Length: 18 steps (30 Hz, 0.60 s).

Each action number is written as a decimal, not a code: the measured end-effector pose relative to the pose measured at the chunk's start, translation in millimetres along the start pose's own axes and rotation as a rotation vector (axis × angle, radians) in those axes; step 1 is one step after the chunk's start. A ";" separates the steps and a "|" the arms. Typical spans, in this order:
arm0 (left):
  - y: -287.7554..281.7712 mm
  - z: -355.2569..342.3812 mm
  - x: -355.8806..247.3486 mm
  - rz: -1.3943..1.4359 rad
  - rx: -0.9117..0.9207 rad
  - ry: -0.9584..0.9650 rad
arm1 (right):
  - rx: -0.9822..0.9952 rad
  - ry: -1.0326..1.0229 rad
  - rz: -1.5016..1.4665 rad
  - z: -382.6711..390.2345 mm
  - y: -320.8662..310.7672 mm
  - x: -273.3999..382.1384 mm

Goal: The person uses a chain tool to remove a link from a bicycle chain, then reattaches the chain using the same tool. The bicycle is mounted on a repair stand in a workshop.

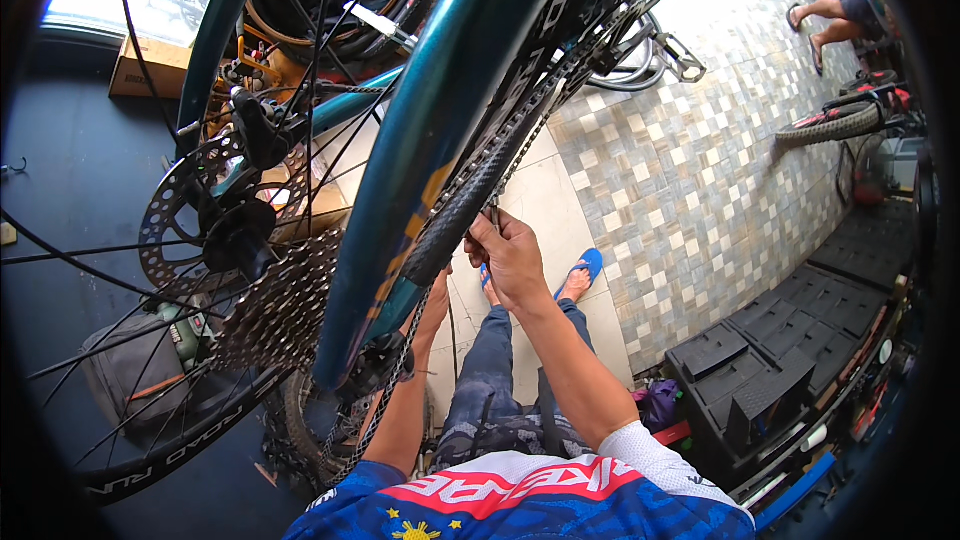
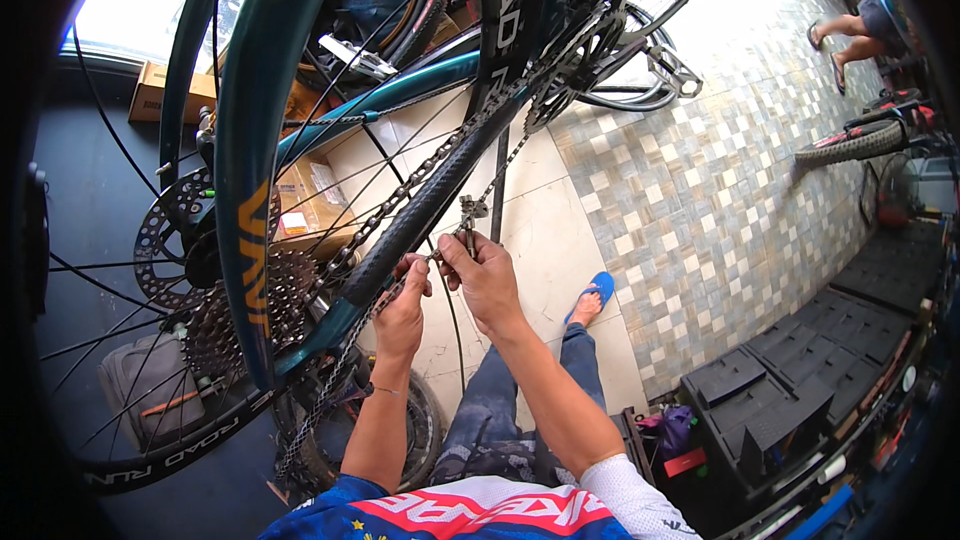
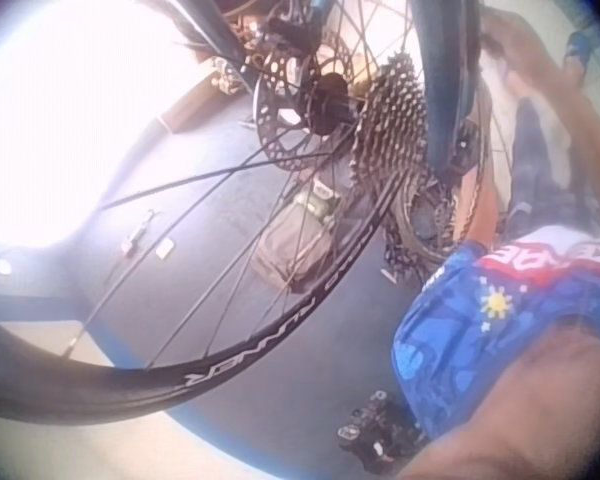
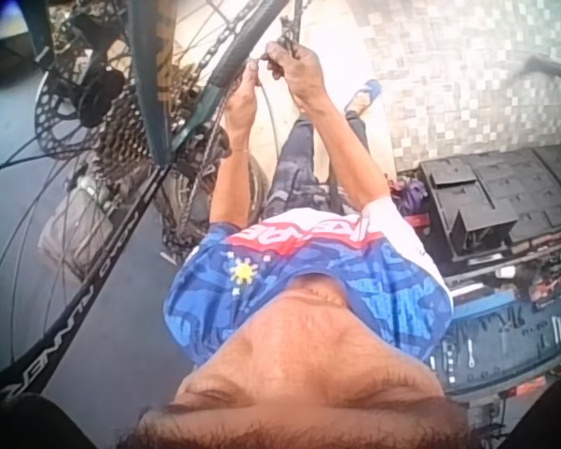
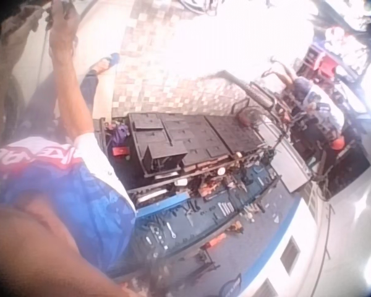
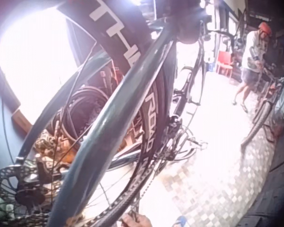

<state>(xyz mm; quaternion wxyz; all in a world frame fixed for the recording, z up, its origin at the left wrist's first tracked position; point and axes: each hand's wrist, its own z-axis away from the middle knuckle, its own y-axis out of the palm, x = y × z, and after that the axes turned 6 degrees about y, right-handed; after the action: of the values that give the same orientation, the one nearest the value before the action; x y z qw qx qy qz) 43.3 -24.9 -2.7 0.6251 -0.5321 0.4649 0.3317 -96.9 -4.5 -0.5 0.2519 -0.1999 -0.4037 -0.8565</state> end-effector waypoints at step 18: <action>3.3 -1.7 -25.2 0.458 -0.002 -0.247 | 0.021 0.019 0.014 -8.5 -4.3 1.8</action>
<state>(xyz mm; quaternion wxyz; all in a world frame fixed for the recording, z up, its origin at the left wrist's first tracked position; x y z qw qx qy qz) 31.2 -23.8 19.6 0.5854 -0.3689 0.4930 0.5273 -102.0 -9.3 -7.0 0.2640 -0.1920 -0.4090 -0.8522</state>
